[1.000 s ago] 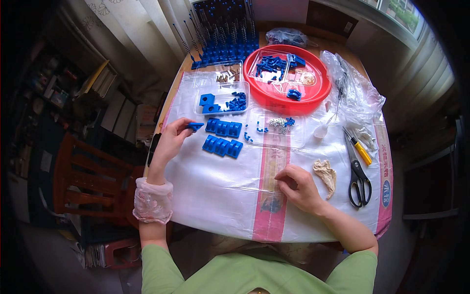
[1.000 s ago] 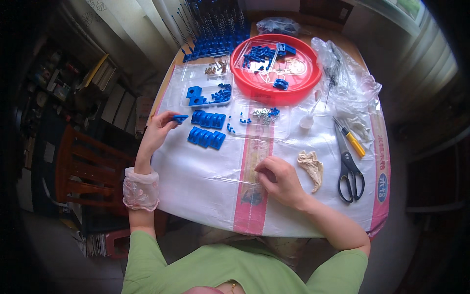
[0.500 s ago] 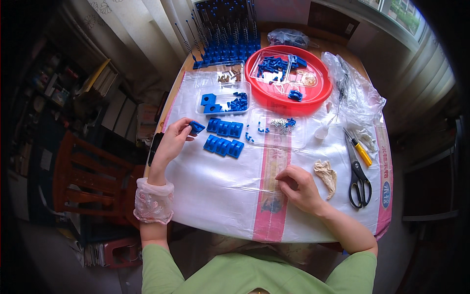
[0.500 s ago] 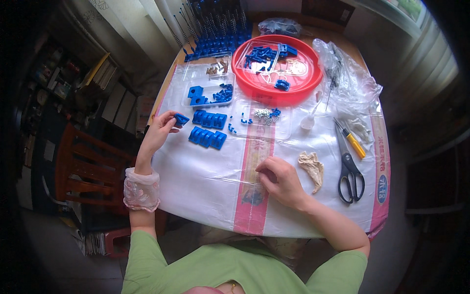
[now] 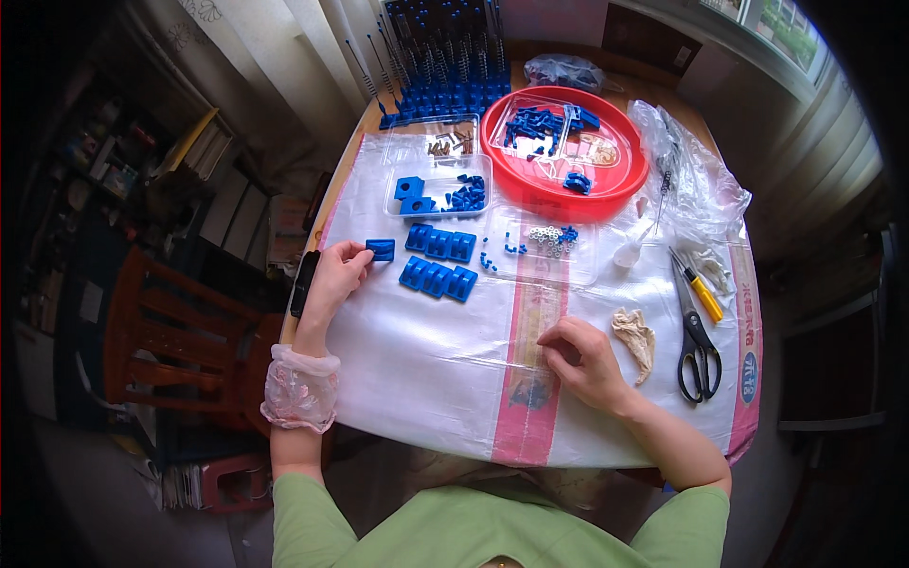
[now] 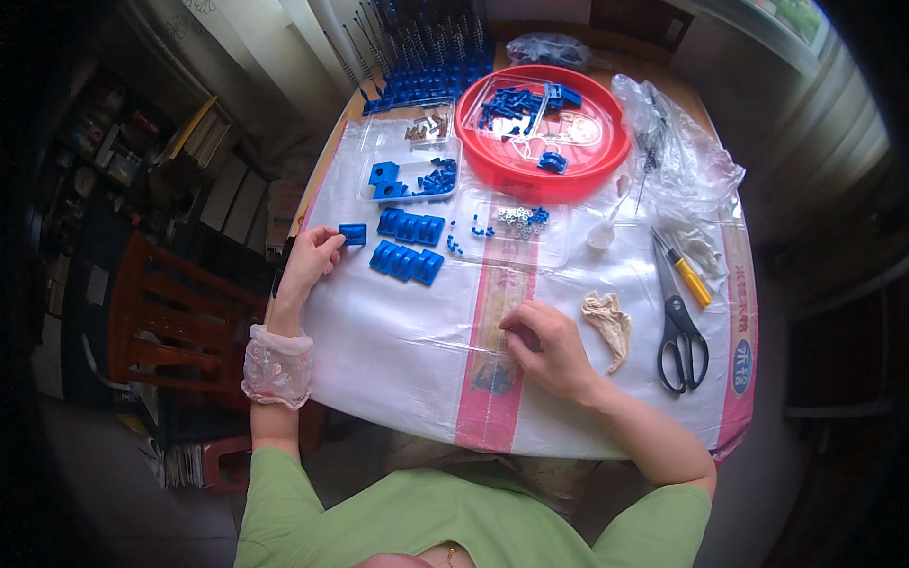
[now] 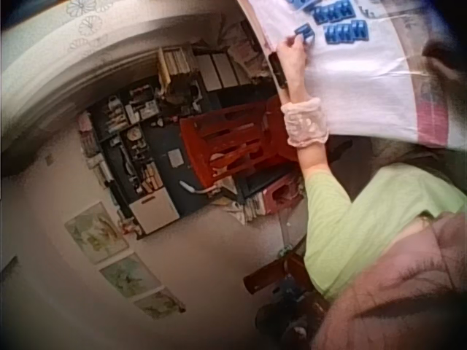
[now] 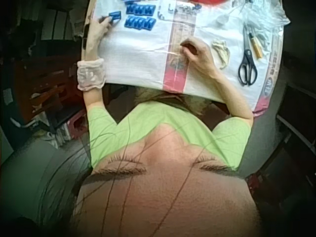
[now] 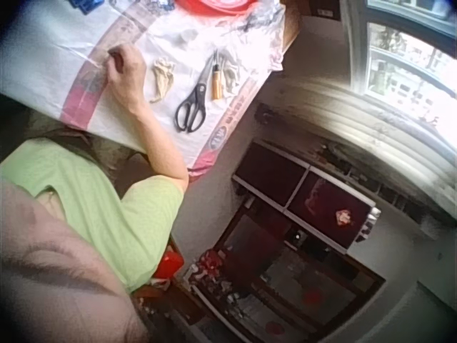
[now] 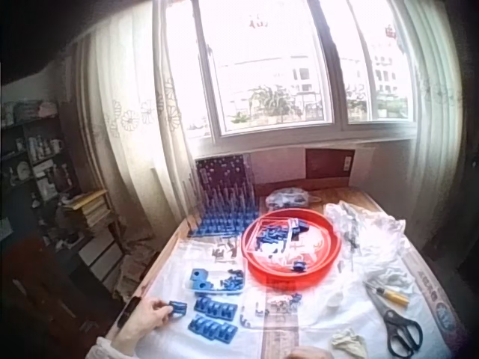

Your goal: Assembling small blue plastic housings with internal components using a screwdriver.

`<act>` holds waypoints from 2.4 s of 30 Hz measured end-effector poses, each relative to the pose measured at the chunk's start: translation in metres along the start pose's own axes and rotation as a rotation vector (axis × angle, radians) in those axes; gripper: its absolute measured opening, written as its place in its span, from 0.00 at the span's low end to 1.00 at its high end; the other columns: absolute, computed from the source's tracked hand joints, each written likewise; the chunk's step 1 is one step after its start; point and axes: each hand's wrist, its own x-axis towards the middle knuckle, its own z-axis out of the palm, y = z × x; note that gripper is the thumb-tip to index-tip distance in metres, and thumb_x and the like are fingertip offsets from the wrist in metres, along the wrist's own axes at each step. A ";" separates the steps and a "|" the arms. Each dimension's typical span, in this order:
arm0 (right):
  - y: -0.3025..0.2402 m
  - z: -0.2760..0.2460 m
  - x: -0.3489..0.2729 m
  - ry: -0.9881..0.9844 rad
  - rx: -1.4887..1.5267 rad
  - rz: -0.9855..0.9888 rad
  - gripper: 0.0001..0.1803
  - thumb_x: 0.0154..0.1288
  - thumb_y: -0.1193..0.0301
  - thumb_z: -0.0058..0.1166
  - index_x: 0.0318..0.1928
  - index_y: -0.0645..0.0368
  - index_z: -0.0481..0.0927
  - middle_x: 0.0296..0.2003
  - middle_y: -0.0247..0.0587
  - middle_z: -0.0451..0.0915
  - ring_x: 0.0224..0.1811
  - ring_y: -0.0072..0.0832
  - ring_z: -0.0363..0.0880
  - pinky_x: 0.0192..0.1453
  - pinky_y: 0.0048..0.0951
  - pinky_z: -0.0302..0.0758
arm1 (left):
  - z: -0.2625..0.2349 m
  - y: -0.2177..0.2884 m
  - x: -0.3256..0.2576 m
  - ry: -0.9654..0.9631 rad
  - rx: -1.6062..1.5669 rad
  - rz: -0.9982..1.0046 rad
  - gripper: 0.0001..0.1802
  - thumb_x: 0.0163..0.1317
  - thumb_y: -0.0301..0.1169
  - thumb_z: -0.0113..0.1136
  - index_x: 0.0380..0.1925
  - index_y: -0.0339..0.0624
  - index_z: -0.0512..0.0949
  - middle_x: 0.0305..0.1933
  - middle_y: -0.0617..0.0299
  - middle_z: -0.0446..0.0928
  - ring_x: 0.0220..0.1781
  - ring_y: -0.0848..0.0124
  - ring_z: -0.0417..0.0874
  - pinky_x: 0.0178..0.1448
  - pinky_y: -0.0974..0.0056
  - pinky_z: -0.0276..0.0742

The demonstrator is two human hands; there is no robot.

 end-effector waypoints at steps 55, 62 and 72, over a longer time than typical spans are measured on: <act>0.001 0.018 0.002 0.001 -0.129 0.048 0.05 0.64 0.83 0.62 0.40 0.65 0.82 0.32 0.42 0.79 0.35 0.33 0.80 0.42 0.31 0.75 | 0.040 0.004 -0.043 0.106 0.498 0.490 0.18 0.75 0.34 0.63 0.60 0.40 0.83 0.57 0.46 0.81 0.62 0.50 0.81 0.67 0.52 0.78; 0.000 0.018 0.005 0.001 -0.155 0.030 0.05 0.64 0.83 0.62 0.40 0.65 0.82 0.33 0.42 0.79 0.35 0.32 0.80 0.42 0.31 0.74 | 0.034 0.010 -0.051 0.057 0.496 0.485 0.31 0.61 0.40 0.78 0.63 0.43 0.81 0.60 0.49 0.80 0.66 0.51 0.80 0.71 0.52 0.77; -0.001 0.019 0.006 0.001 -0.170 0.019 0.05 0.65 0.83 0.61 0.40 0.64 0.82 0.32 0.41 0.78 0.34 0.32 0.79 0.40 0.30 0.74 | 0.029 0.009 -0.048 0.050 0.526 0.504 0.29 0.57 0.35 0.81 0.60 0.51 0.85 0.60 0.51 0.80 0.63 0.53 0.83 0.69 0.54 0.80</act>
